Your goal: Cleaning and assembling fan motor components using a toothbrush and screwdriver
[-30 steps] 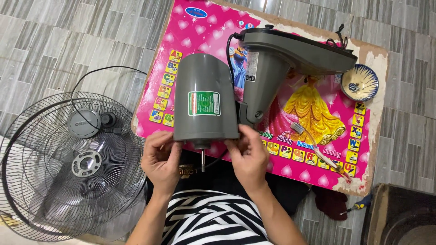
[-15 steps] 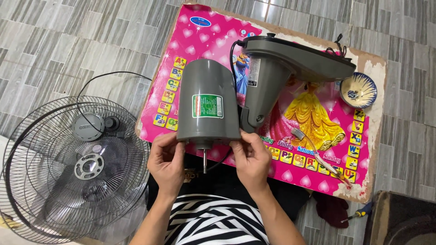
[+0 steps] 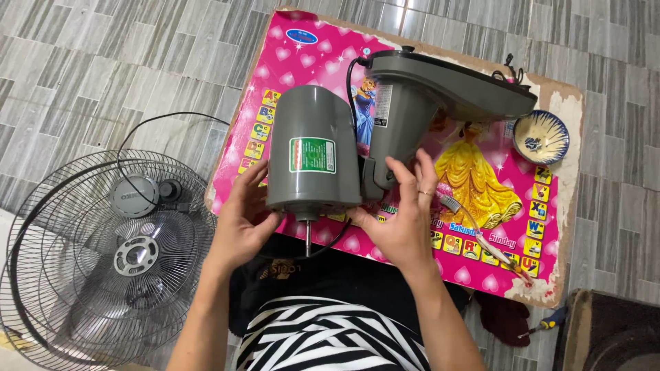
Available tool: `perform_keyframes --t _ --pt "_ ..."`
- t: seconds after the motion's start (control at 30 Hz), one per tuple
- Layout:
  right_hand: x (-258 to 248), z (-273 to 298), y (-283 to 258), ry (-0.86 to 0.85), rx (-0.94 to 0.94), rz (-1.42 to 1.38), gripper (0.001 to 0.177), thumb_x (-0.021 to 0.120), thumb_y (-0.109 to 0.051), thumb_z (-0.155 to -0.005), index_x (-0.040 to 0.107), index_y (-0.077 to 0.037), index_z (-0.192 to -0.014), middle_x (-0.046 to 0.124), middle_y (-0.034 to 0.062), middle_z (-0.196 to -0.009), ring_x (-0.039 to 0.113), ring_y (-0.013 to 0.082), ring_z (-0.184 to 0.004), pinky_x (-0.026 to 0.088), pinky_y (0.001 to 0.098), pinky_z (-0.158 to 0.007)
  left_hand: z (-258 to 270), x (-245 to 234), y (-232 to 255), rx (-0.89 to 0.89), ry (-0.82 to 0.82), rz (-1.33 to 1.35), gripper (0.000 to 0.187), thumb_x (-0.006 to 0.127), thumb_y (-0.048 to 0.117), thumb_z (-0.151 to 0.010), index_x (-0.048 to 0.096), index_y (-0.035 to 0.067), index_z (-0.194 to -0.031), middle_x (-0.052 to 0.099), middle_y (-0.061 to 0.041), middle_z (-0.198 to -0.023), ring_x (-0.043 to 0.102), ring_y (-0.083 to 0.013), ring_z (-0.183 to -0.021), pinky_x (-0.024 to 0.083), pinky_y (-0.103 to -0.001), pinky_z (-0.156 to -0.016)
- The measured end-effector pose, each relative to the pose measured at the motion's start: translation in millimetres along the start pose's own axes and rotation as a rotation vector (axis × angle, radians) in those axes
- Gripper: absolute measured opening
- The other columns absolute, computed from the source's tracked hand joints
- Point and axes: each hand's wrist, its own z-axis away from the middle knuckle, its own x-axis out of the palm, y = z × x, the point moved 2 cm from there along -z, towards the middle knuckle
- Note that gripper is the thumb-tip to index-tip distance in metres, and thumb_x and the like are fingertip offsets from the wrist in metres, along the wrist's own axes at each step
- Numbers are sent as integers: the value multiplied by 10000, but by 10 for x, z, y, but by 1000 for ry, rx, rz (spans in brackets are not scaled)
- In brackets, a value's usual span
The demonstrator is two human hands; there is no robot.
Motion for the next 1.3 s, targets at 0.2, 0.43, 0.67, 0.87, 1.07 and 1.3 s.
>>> perform_keyframes --t 0.2,0.43,0.67,0.87,1.07,1.3 --pt "37 -176 106 -181 122 -153 1001 992 -178 -569 536 -197 -1460 41 407 -1611 316 605 -1433 276 606 -1210 -202 54 74 -72 -182 99 1105 733 -217 -670 276 112 -1621 503 -230 -1533 645 -360 -1212 582 -491 -958" --pt "235 -124 476 -181 172 -580 761 955 18 -598 689 -39 -1309 453 167 -1188 561 249 -1139 484 374 -1059 -47 159 -42 -22 -43 39 986 755 -197 -720 354 62 -1583 611 -218 -1428 718 -331 -1093 631 -460 -894" --pt "231 -100 615 -203 215 -670 778 966 32 -616 669 -20 -1333 462 116 -1122 605 193 -1070 566 351 -985 -158 16 3 35 -73 -229 988 973 17 -612 509 24 -1484 691 -231 -1179 740 -364 -1028 624 -481 -921" --pt "208 -107 519 -209 208 -616 775 962 -35 -656 648 -41 -1365 448 87 -1102 548 154 -1075 521 325 -1010 -682 -189 127 242 -419 -468 1552 1026 496 -421 153 54 -1625 107 -326 -1678 143 -563 -1525 168 -654 -1232" --pt "211 -105 546 -217 168 -483 814 981 -88 -637 624 -59 -1368 431 95 -1088 525 170 -1083 492 320 -1012 -992 -168 79 293 -578 -497 1681 1011 597 -374 36 97 -1648 -5 -377 -1669 90 -597 -1520 170 -658 -1232" --pt "226 -87 516 -186 166 -481 777 980 -83 -650 643 -49 -1350 432 115 -1080 542 190 -1076 504 337 -1007 -1091 -168 -134 350 -513 -500 1663 1025 588 -320 119 111 -1630 178 -381 -1613 169 -560 -1523 199 -623 -1248"
